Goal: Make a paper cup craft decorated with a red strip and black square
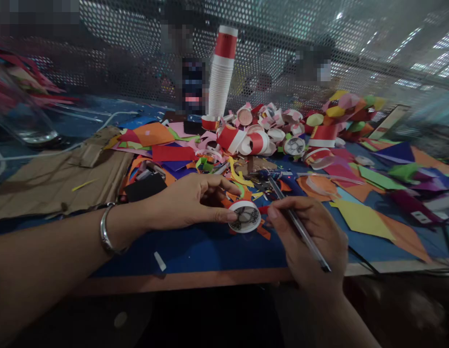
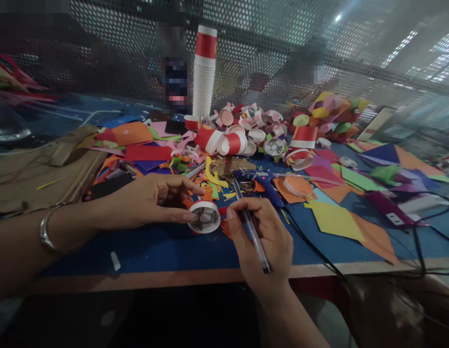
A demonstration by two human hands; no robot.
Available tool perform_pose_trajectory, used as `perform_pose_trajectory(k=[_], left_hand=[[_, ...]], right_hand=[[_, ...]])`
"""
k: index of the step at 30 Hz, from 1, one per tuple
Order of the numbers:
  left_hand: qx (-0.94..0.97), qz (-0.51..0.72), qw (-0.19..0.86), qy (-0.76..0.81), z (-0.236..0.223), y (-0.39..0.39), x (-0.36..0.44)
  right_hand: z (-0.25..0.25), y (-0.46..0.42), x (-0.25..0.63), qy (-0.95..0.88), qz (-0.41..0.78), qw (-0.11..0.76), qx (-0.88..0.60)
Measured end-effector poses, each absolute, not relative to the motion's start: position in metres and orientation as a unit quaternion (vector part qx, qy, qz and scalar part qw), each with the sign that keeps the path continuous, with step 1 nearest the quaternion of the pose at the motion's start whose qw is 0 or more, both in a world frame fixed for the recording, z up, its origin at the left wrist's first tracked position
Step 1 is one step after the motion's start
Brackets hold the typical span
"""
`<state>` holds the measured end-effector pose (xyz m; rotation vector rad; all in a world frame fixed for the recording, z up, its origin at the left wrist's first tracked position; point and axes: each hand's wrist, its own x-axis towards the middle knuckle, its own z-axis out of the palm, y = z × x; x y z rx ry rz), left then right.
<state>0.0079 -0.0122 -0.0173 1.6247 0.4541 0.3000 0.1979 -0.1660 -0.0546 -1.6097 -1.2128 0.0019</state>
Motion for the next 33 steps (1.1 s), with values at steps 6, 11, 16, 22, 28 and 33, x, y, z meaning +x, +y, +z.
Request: perform_pose_trajectory(k=[6, 11, 16, 22, 28, 33], left_hand=[[0.645, 0.160, 0.707, 0.241, -0.008, -0.012, 0.008], [0.593, 0.129, 0.758, 0.238, -0.006, -0.012, 0.007], [0.613, 0.126, 0.742, 0.241, -0.010, -0.009, 0.007], [0.712, 0.102, 0.655, 0.230, -0.007, 0.000, 0.003], [0.738, 0.068, 0.628, 0.236, -0.005, 0.002, 0.001], [0.727, 0.078, 0.642, 0.231, -0.007, 0.002, 0.001]], right_hand=[[-0.052, -0.166, 0.193, -0.506, -0.014, 0.540, -0.672], [-0.054, -0.166, 0.193, -0.534, -0.015, 0.534, -0.655], [-0.055, -0.166, 0.196, -0.566, -0.014, 0.515, -0.643], [-0.055, -0.168, 0.196, -0.566, 0.003, 0.509, -0.648], [-0.054, -0.166, 0.196, -0.580, -0.005, 0.507, -0.638], [-0.052, -0.165, 0.197, -0.608, 0.011, 0.482, -0.631]])
